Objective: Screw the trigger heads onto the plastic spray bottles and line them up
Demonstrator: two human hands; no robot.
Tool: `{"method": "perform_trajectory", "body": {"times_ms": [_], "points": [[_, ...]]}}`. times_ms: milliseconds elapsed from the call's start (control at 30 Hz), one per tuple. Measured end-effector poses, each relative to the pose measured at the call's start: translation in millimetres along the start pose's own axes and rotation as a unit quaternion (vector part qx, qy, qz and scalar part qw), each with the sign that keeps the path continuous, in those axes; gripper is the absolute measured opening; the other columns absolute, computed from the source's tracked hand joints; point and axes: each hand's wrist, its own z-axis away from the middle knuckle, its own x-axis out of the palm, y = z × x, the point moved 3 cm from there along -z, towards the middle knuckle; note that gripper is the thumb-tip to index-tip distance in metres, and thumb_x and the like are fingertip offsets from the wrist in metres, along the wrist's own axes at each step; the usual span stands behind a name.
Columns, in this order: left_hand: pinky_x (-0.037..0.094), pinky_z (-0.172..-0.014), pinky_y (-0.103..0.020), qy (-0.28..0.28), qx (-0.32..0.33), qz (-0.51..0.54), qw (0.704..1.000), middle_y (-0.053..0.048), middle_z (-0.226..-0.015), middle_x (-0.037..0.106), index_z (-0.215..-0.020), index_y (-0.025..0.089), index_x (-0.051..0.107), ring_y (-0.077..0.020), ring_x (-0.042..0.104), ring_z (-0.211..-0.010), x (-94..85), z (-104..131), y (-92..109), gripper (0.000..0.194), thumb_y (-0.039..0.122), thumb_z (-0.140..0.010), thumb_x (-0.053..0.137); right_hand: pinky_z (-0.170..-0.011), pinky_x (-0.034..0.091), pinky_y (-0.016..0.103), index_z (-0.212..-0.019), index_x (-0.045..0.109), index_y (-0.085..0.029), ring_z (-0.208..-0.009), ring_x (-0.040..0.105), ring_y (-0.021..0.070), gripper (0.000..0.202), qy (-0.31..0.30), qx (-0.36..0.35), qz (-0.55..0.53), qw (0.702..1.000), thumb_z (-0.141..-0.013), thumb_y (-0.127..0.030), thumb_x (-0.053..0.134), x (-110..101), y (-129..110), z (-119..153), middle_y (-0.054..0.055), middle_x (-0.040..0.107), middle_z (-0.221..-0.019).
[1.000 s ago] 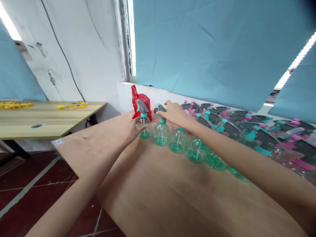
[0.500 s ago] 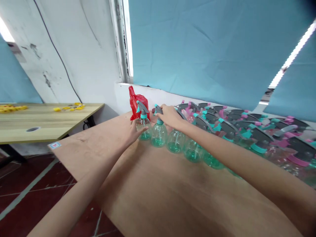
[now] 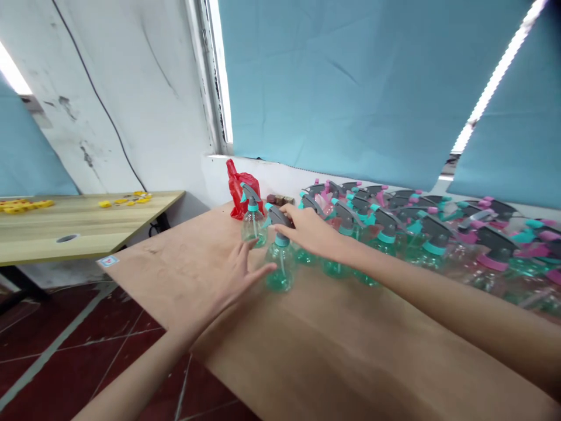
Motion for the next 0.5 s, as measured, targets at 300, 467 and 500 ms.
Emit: {"method": "perform_trajectory", "body": {"times_ms": [300, 467, 500], "points": [[0.042, -0.097, -0.053, -0.187, 0.026, 0.065, 0.98, -0.008, -0.127, 0.057, -0.131, 0.029, 0.042, -0.0326, 0.05, -0.121, 31.9, 58, 88, 0.063, 0.054, -0.078, 0.067, -0.053, 0.035, 0.027, -0.082, 0.054, -0.021, -0.057, 0.048, 0.013, 0.025, 0.011, 0.034, -0.035, 0.999, -0.089, -0.044, 0.048, -39, 2, 107, -0.001, 0.057, -0.067], [0.043, -0.097, -0.049, -0.248, 0.081, 0.136, 0.956, -0.005, -0.129, 0.056, -0.131, 0.029, 0.044, -0.0316, 0.05, -0.12, 57.0, 59, 124, 0.064, 0.05, -0.076, 0.071, -0.069, 0.045, 0.028, -0.1, 0.058, -0.024, -0.083, 0.059, 0.0169, 0.023, -0.01, 0.097, -0.164, 0.982, -0.083, -0.039, 0.059, -62, 23, 157, 0.001, 0.065, -0.092], [0.042, -0.098, -0.049, -0.264, 0.09, 0.152, 0.948, -0.006, -0.13, 0.055, -0.132, 0.028, 0.044, -0.032, 0.049, -0.121, 64.6, 58, 129, 0.067, 0.05, -0.076, 0.072, -0.074, 0.046, 0.028, -0.103, 0.057, -0.025, -0.09, 0.059, 0.0173, 0.026, -0.007, 0.103, -0.182, 0.978, -0.081, -0.036, 0.063, -66, 29, 165, 0.0, 0.064, -0.098]]}}
